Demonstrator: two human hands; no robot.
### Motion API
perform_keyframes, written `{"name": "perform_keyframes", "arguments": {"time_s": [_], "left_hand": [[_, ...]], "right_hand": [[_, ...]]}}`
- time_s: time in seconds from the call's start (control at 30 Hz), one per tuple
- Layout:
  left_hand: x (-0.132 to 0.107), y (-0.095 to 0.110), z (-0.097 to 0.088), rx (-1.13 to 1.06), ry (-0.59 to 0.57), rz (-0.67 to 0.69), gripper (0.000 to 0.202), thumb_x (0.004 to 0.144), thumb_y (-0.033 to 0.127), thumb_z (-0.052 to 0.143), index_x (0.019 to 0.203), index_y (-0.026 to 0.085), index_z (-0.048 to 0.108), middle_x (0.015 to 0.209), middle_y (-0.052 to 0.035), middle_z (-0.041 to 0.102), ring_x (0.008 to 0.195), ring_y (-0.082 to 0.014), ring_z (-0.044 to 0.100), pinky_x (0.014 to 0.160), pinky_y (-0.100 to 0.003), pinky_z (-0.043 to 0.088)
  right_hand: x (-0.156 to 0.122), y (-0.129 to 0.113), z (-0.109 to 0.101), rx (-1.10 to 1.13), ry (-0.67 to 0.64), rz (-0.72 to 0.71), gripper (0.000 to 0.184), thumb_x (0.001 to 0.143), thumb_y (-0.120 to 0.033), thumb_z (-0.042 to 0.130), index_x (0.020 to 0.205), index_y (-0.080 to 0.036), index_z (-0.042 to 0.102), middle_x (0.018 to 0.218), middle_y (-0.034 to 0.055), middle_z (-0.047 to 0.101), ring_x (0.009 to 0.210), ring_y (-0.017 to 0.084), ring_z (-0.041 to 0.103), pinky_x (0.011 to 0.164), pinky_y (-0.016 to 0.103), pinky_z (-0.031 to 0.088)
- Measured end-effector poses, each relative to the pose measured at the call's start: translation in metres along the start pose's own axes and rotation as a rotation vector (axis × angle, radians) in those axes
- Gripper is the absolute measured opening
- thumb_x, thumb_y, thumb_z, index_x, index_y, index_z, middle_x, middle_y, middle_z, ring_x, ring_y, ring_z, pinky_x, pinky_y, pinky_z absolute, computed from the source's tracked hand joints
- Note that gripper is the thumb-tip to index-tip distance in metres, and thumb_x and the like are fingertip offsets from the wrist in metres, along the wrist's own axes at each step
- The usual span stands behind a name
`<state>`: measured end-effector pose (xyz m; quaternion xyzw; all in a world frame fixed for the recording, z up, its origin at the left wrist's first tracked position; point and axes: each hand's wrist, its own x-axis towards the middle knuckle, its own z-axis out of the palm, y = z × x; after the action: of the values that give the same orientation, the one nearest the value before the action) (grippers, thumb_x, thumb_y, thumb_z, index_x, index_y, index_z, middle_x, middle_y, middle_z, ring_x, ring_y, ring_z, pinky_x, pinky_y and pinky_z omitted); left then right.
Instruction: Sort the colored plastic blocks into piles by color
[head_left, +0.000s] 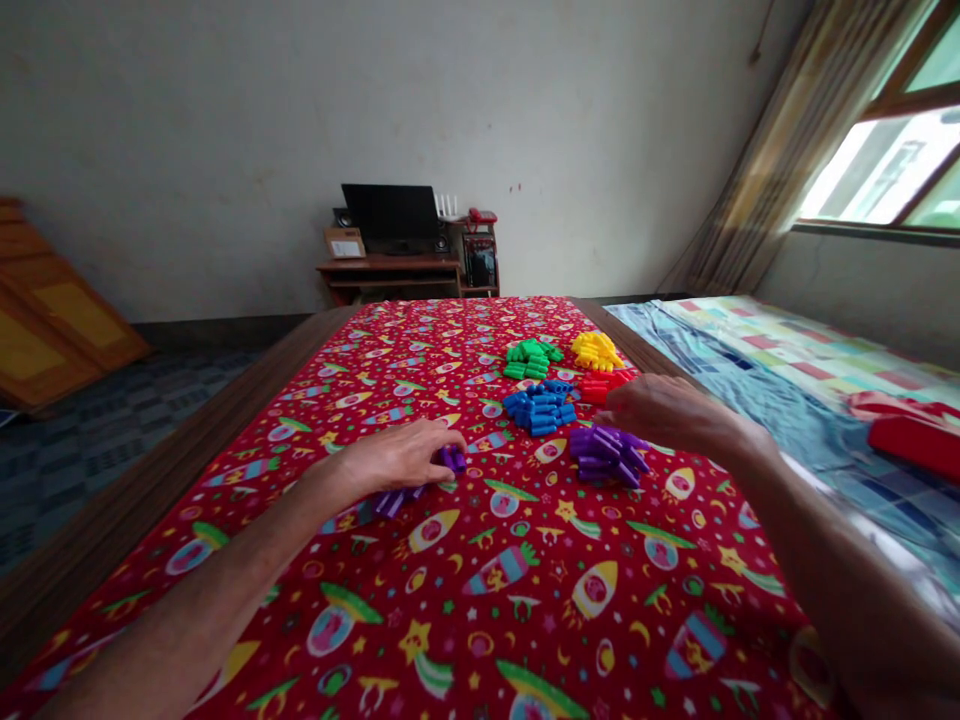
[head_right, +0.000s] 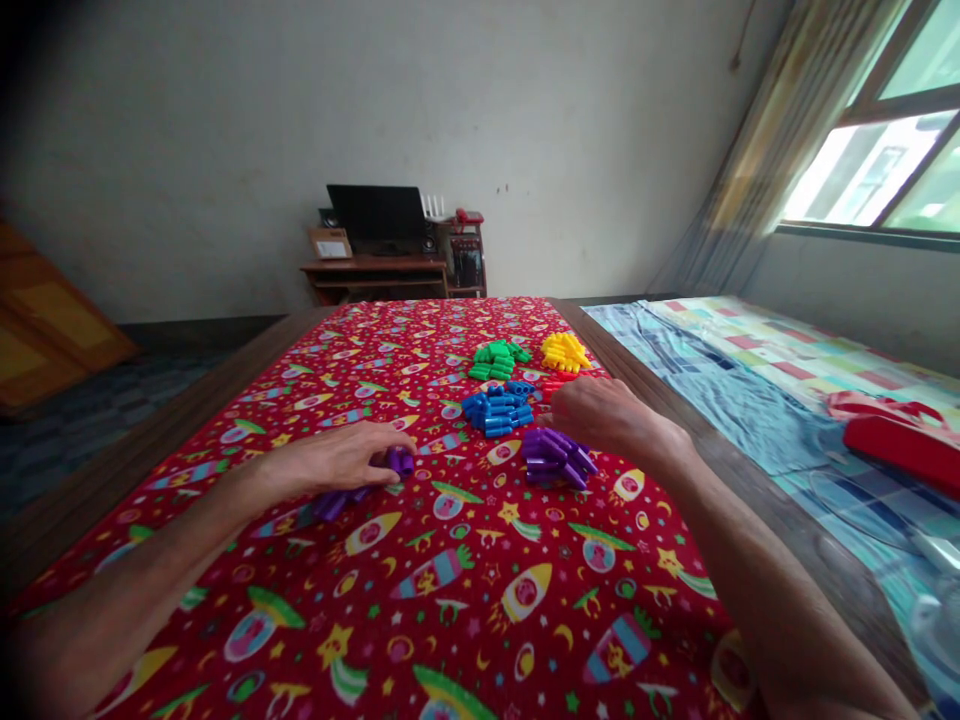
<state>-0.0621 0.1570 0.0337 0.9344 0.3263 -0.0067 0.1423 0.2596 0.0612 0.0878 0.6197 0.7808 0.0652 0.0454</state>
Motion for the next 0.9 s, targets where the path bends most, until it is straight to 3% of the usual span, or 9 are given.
{"name": "perform_keyframes", "arguments": {"time_s": [0.1, 0.23, 0.33, 0.4, 0.47, 0.53, 0.6, 0.73, 0.9], "left_hand": [[0.007, 0.013, 0.0, -0.258, 0.079, 0.02, 0.035, 0.084, 0.045, 0.061, 0.111, 0.024, 0.065, 0.106, -0.004, 0.07, 0.098, -0.0225, 0.066, 0.086, -0.03, 0.049], [0.017, 0.043, 0.012, -0.769, 0.078, 0.024, 0.065, 0.083, 0.057, 0.06, 0.134, 0.02, 0.045, 0.108, -0.0091, 0.07, 0.099, -0.0242, 0.067, 0.081, -0.034, 0.052], [0.017, 0.057, 0.019, -0.917, 0.035, 0.07, 0.075, 0.083, 0.062, 0.057, 0.139, 0.017, 0.037, 0.109, -0.0116, 0.071, 0.102, -0.0248, 0.066, 0.084, -0.034, 0.051], [0.012, 0.054, 0.014, -0.786, 0.024, 0.074, 0.07, 0.086, 0.063, 0.052, 0.139, 0.019, 0.04, 0.111, -0.0104, 0.07, 0.104, -0.0245, 0.066, 0.087, -0.034, 0.05], [0.002, 0.04, 0.004, -0.466, 0.04, 0.02, 0.061, 0.087, 0.061, 0.051, 0.134, 0.023, 0.049, 0.119, -0.0092, 0.068, 0.112, -0.0258, 0.062, 0.095, -0.036, 0.046], [-0.008, 0.021, -0.009, -0.102, 0.051, -0.096, 0.056, 0.086, 0.058, 0.054, 0.13, 0.024, 0.055, 0.133, -0.0098, 0.06, 0.122, -0.0284, 0.055, 0.104, -0.038, 0.039], [-0.016, 0.003, -0.018, 0.122, -0.004, -0.228, 0.056, 0.086, 0.053, 0.055, 0.132, 0.021, 0.055, 0.136, -0.0116, 0.057, 0.124, -0.0288, 0.053, 0.105, -0.037, 0.037], [-0.017, -0.007, -0.019, 0.261, -0.178, -0.346, 0.062, 0.084, 0.052, 0.056, 0.134, 0.016, 0.053, 0.127, -0.0154, 0.063, 0.116, -0.0292, 0.059, 0.098, -0.035, 0.044], [-0.008, 0.002, -0.008, 0.248, -0.16, -0.332, 0.068, 0.079, 0.046, 0.063, 0.138, 0.016, 0.048, 0.129, -0.0159, 0.061, 0.118, -0.0285, 0.057, 0.097, -0.033, 0.044]], "right_hand": [[0.0, -0.014, 0.002, 0.155, 0.189, -0.081, 0.035, 0.097, -0.035, 0.044, 0.086, -0.015, 0.071, 0.068, 0.0044, 0.065, 0.055, 0.01, 0.053, 0.053, 0.024, 0.035], [0.003, -0.053, 0.021, 0.431, 0.384, -0.44, 0.034, 0.097, -0.035, 0.046, 0.122, -0.016, 0.061, 0.106, 0.011, 0.069, 0.086, 0.014, 0.063, 0.071, 0.026, 0.045], [0.007, -0.073, 0.032, 0.491, 0.402, -0.609, 0.031, 0.098, -0.032, 0.045, 0.118, -0.015, 0.062, 0.105, 0.0115, 0.068, 0.087, 0.014, 0.062, 0.072, 0.026, 0.045], [0.009, -0.07, 0.03, 0.471, 0.407, -0.563, 0.028, 0.098, -0.03, 0.045, 0.108, -0.014, 0.065, 0.09, 0.0087, 0.069, 0.075, 0.012, 0.06, 0.067, 0.025, 0.042], [0.009, -0.054, 0.022, 0.418, 0.379, -0.414, 0.026, 0.097, -0.029, 0.047, 0.101, -0.014, 0.068, 0.081, 0.0062, 0.067, 0.067, 0.011, 0.056, 0.062, 0.024, 0.038], [0.009, -0.028, 0.012, 0.354, 0.279, -0.236, 0.027, 0.095, -0.03, 0.048, 0.093, -0.014, 0.07, 0.073, 0.0043, 0.066, 0.061, 0.01, 0.052, 0.059, 0.024, 0.035], [0.008, 0.001, 0.005, 0.265, 0.13, -0.086, 0.033, 0.095, -0.032, 0.046, 0.084, -0.014, 0.071, 0.066, 0.0034, 0.063, 0.057, 0.01, 0.05, 0.057, 0.024, 0.032], [0.008, 0.035, 0.007, 0.051, -0.105, 0.1, 0.034, 0.093, -0.032, 0.047, 0.079, -0.014, 0.072, 0.072, 0.0063, 0.066, 0.061, 0.012, 0.055, 0.055, 0.024, 0.032], [0.01, 0.024, 0.015, -0.017, -0.223, 0.087, 0.034, 0.094, -0.035, 0.046, 0.09, -0.015, 0.073, 0.088, 0.0115, 0.071, 0.073, 0.017, 0.064, 0.056, 0.024, 0.036]]}}
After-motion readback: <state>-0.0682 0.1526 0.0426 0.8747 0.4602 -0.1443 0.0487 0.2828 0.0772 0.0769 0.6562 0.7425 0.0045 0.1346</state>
